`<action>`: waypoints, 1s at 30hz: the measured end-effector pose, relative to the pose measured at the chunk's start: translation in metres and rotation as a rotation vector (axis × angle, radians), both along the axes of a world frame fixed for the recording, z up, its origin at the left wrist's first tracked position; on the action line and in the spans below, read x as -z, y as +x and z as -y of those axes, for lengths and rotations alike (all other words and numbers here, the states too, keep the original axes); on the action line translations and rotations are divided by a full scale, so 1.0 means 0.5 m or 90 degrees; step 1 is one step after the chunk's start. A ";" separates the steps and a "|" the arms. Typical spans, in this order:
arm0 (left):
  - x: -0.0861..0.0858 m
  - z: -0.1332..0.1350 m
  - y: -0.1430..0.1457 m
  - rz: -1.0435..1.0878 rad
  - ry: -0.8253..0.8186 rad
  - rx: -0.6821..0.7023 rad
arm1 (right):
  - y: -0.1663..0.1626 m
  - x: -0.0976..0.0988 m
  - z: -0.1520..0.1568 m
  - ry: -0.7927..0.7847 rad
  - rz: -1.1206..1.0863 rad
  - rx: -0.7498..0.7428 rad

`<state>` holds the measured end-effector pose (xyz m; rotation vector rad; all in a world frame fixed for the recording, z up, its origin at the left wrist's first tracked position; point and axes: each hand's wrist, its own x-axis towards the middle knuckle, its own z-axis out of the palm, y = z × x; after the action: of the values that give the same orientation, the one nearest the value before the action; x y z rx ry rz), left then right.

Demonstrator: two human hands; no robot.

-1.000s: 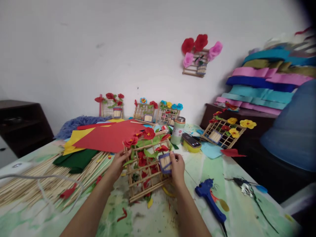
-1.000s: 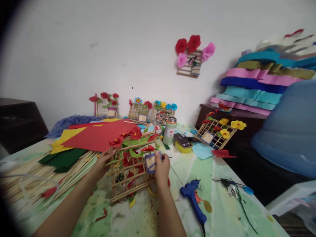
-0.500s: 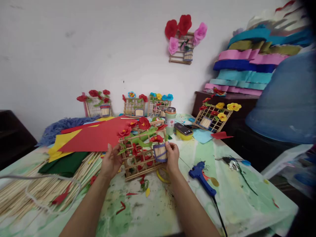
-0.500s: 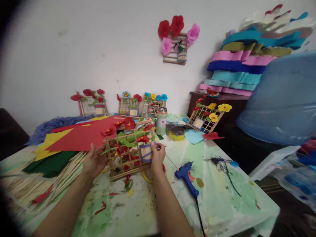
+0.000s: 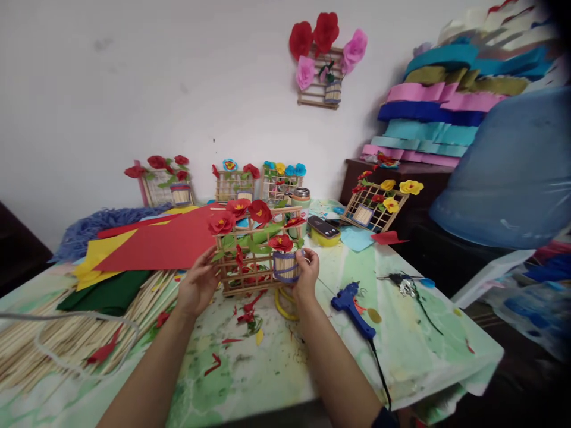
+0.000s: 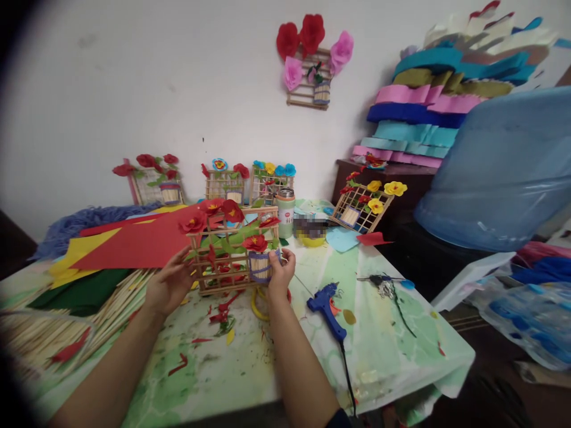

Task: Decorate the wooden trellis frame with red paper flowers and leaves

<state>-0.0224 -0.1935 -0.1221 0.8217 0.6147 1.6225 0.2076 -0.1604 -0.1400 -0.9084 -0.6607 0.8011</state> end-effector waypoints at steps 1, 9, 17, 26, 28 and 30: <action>0.003 -0.004 0.001 -0.015 -0.001 -0.019 | 0.000 -0.002 0.000 -0.004 0.005 -0.002; -0.026 -0.112 0.026 -0.094 0.052 -0.067 | 0.029 -0.042 -0.066 0.051 0.171 0.028; -0.069 -0.282 0.101 -0.115 0.103 -0.042 | 0.060 -0.045 -0.072 0.060 0.429 0.287; -0.014 -0.392 0.130 -0.158 0.082 0.026 | -0.007 0.065 -0.031 0.082 0.685 0.182; 0.000 -0.405 0.131 -0.149 0.079 0.025 | -0.013 0.066 -0.034 0.077 0.700 0.168; 0.012 -0.415 0.134 -0.138 0.076 0.024 | -0.015 0.064 -0.035 0.070 0.705 0.153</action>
<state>0.0445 0.0141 -0.1279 1.1008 0.6551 1.5593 0.2003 -0.1426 -0.1722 -1.2795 -1.4952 -0.0288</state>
